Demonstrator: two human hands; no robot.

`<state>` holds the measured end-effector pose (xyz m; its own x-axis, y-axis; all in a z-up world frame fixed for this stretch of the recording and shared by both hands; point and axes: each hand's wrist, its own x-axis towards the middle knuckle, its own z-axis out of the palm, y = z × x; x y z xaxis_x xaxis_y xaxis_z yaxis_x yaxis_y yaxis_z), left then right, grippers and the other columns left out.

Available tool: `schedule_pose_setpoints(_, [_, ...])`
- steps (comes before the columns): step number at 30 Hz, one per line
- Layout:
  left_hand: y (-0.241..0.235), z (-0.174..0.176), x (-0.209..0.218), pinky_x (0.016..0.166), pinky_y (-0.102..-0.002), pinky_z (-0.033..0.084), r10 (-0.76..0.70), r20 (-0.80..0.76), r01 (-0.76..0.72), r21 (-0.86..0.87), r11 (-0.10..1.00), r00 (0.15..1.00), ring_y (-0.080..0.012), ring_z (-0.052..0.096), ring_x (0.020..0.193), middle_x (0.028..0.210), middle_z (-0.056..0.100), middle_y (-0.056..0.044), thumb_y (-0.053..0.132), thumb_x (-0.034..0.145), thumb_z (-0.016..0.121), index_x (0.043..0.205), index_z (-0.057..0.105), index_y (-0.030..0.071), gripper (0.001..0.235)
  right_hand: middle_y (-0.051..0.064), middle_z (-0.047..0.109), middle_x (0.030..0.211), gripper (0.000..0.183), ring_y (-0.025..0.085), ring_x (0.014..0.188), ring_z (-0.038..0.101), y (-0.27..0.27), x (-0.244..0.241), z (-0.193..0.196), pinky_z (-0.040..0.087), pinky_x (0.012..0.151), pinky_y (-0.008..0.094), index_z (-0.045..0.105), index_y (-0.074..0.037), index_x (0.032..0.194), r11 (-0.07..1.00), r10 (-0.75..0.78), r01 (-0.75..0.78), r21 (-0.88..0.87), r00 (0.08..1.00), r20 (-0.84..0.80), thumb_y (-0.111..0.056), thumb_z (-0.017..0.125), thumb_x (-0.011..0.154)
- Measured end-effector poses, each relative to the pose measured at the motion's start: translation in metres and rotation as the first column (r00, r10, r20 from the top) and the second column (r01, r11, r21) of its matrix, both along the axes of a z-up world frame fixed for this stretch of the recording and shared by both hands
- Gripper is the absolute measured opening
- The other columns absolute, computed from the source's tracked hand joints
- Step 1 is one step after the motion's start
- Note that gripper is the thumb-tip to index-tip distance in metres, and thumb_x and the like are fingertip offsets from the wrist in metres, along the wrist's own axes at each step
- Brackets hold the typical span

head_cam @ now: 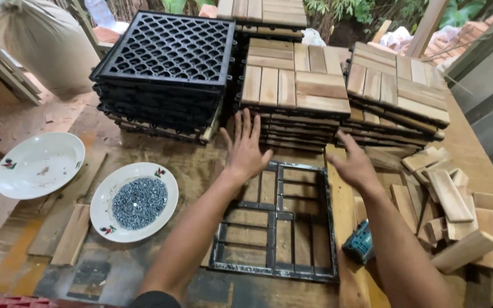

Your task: Assembling a wooden floor tile by placing slats into a plastic grid and fastening them with screws using a power drill.

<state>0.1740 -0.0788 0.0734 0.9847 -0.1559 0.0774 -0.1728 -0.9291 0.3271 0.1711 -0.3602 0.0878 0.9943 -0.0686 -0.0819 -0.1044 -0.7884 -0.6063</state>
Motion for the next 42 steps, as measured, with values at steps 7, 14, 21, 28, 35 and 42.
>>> schedule_pose_setpoints(7, [0.014, -0.066, -0.074, 0.118, -0.076, 0.005, -0.081, -0.253, 0.084, 0.000, 0.996, 0.964, -0.0395, -0.009, 0.158, 0.171, -0.008, -0.021, 0.062, 0.088, 0.063, 0.164, 0.011, 0.012, 0.105, 0.029, 0.047, 0.155, 0.070, 0.045, 0.150, 0.037, -0.060, -0.105, -0.060, 0.028, 0.127, 0.053, 0.051, -0.017, 0.152, 0.940, 0.121, -0.156, -0.305, 0.984, -0.132, -0.046, 0.067, 0.091])
schedule_pose_setpoints(14, [-0.005, -0.088, -0.114, 0.116, -0.079, 0.003, -0.158, -0.275, 0.149, -0.051, 0.987, 0.948, -0.0431, -0.005, 0.158, 0.170, -0.001, -0.025, 0.072, 0.086, 0.063, 0.163, 0.018, 0.010, 0.109, 0.017, 0.007, 0.174, 0.118, 0.047, 0.154, 0.023, -0.089, -0.176, -0.095, 0.030, 0.114, 0.074, 0.019, -0.041, 0.163, 0.910, -0.079, -0.082, -0.406, 0.928, -0.365, -0.066, 0.087, 0.070])
schedule_pose_setpoints(21, [-0.014, -0.101, -0.138, 0.115, -0.077, -0.007, -0.175, -0.255, 0.159, -0.079, 0.984, 0.951, -0.0393, 0.001, 0.159, 0.170, 0.014, -0.021, 0.080, 0.091, 0.049, 0.162, 0.025, 0.011, 0.102, 0.027, 0.043, 0.156, 0.101, 0.042, 0.146, 0.042, -0.100, -0.207, -0.101, 0.034, 0.123, 0.052, 0.019, -0.031, 0.167, 0.974, -0.194, 0.173, -0.149, 0.972, -0.136, -0.009, 0.067, 0.080])
schedule_pose_setpoints(28, [-0.020, -0.104, -0.142, 0.119, -0.073, -0.006, -0.152, -0.231, 0.154, -0.011, 0.988, 0.961, -0.0318, 0.008, 0.160, 0.170, 0.019, -0.013, 0.082, 0.093, 0.041, 0.162, 0.028, 0.018, 0.095, 0.016, 0.051, 0.154, 0.104, 0.032, 0.145, 0.045, -0.106, -0.198, -0.126, 0.034, 0.124, 0.045, 0.032, -0.040, 0.162, 0.967, -0.252, 0.253, -0.025, 0.967, 0.041, 0.002, 0.063, 0.072])
schedule_pose_setpoints(35, [-0.024, -0.136, -0.128, 0.122, -0.066, -0.012, -0.065, -0.141, 0.086, 0.150, 0.985, 0.988, -0.0238, 0.005, 0.159, 0.171, 0.014, -0.003, 0.091, 0.082, 0.020, 0.159, 0.027, 0.023, 0.103, 0.016, 0.042, 0.159, 0.093, 0.036, 0.141, 0.047, -0.075, -0.202, -0.065, 0.038, 0.118, 0.049, 0.029, -0.040, 0.160, 0.943, -0.333, 0.330, -0.047, 0.940, -0.071, 0.006, 0.056, 0.083])
schedule_pose_setpoints(42, [-0.023, -0.137, -0.129, 0.123, -0.064, -0.014, -0.024, -0.160, 0.042, 0.106, 0.993, 0.987, -0.0223, 0.008, 0.159, 0.170, 0.020, -0.003, 0.089, 0.083, 0.027, 0.158, 0.030, 0.023, 0.100, 0.023, 0.040, 0.160, 0.070, 0.038, 0.151, 0.034, -0.124, -0.166, -0.077, 0.022, 0.125, 0.054, 0.051, -0.011, 0.148, 0.974, -0.229, 0.212, 0.086, 0.897, 0.377, -0.015, 0.078, 0.083])
